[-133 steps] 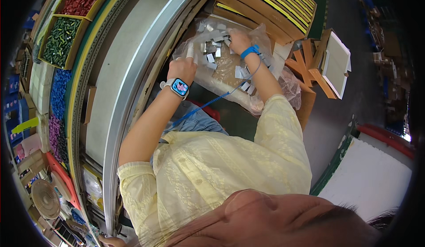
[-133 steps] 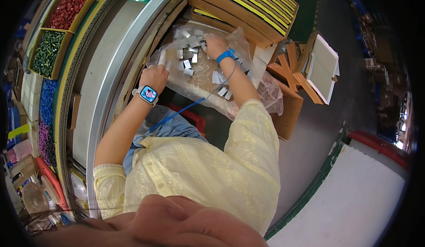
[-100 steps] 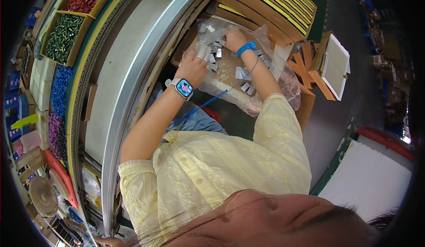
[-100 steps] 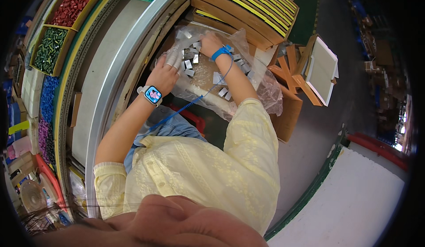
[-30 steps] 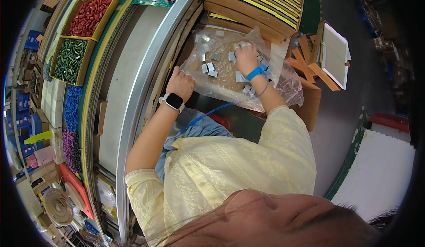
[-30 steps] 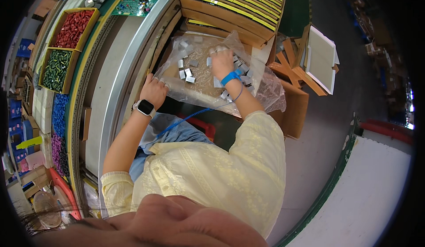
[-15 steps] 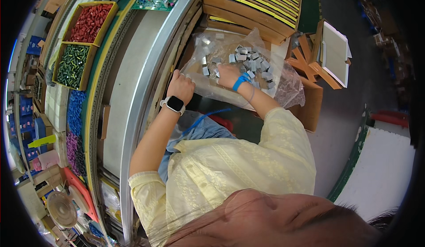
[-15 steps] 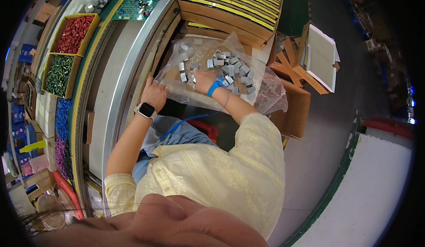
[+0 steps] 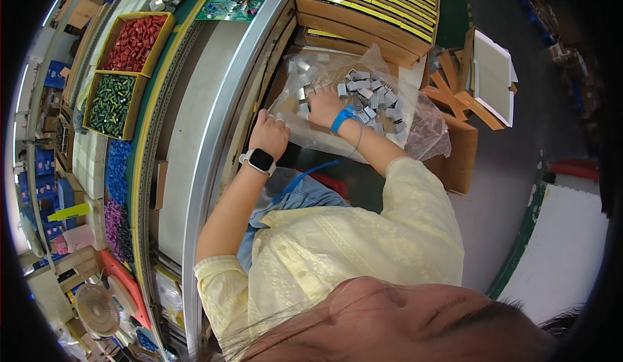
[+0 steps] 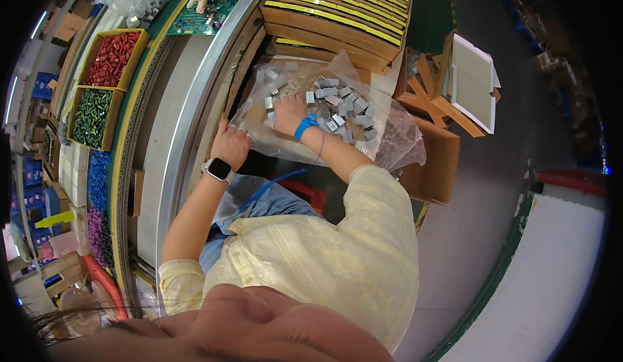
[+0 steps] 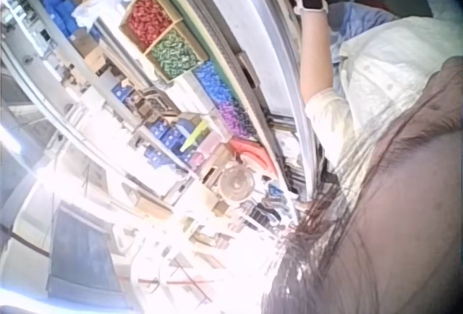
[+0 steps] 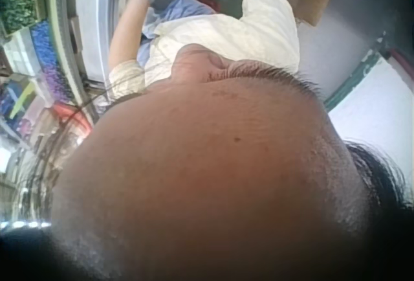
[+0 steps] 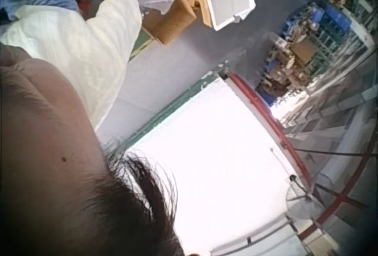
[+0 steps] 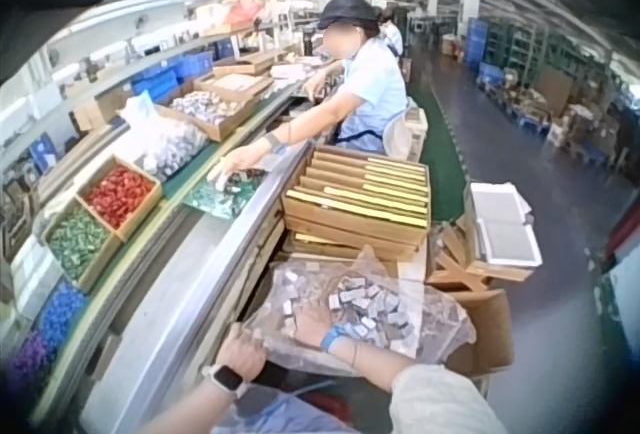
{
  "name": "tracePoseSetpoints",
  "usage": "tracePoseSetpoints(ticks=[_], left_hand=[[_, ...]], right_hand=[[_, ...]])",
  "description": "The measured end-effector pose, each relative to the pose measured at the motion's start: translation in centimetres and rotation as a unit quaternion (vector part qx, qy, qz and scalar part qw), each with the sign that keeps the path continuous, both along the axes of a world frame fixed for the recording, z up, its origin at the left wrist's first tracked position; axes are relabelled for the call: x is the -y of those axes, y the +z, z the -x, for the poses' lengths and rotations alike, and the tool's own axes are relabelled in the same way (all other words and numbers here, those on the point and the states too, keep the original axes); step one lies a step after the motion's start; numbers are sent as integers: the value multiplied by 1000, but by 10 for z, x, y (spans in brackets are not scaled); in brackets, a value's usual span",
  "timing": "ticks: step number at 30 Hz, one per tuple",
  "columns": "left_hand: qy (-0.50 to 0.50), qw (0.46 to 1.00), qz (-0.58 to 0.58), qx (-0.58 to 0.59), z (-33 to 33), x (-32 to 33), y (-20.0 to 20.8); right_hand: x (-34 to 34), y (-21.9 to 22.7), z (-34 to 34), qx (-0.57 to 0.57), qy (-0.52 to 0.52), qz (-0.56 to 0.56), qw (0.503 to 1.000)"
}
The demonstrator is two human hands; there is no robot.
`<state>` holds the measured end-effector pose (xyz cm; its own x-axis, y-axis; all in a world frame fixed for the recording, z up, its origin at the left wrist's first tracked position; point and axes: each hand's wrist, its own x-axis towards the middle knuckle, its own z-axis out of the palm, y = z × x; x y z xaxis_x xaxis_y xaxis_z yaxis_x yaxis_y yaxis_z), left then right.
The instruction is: Assembling electronic components onto a printed circuit board.
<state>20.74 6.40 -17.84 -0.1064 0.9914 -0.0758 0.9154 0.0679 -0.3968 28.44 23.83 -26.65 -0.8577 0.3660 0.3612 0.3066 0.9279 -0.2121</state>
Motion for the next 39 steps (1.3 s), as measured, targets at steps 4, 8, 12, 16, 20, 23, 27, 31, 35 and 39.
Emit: tracePoseSetpoints(ticks=[4,8,12,16,20,23,27,31,35,39], left_hand=[[2,1000,14,5,0,0,3],[8,1000,17,7,2,0,2],[13,999,22,20,6,3,1],[1,1000,5,6,1,3,0],[2,1000,12,12,1,2,0],[-4,1000,-8,-1,3,3,0],[3,1000,17,10,3,1,1],[6,1000,14,6,4,2,0],[3,1000,5,13,6,2,-2],[7,1000,-1,14,6,3,0]], right_hand=[[0,-29,12,10,-12,23,1000],[-10,-33,4,102,-18,42,994],[-11,3,-13,273,-54,-6,960],[-17,1,0,81,-14,17,996],[-17,12,34,160,-42,148,975],[-15,10,42,109,-93,117,983],[-25,-1,43,139,-78,103,982],[-24,7,45,155,-95,147,972],[-28,6,46,165,-96,161,968],[-34,-2,46,158,-81,172,969]])
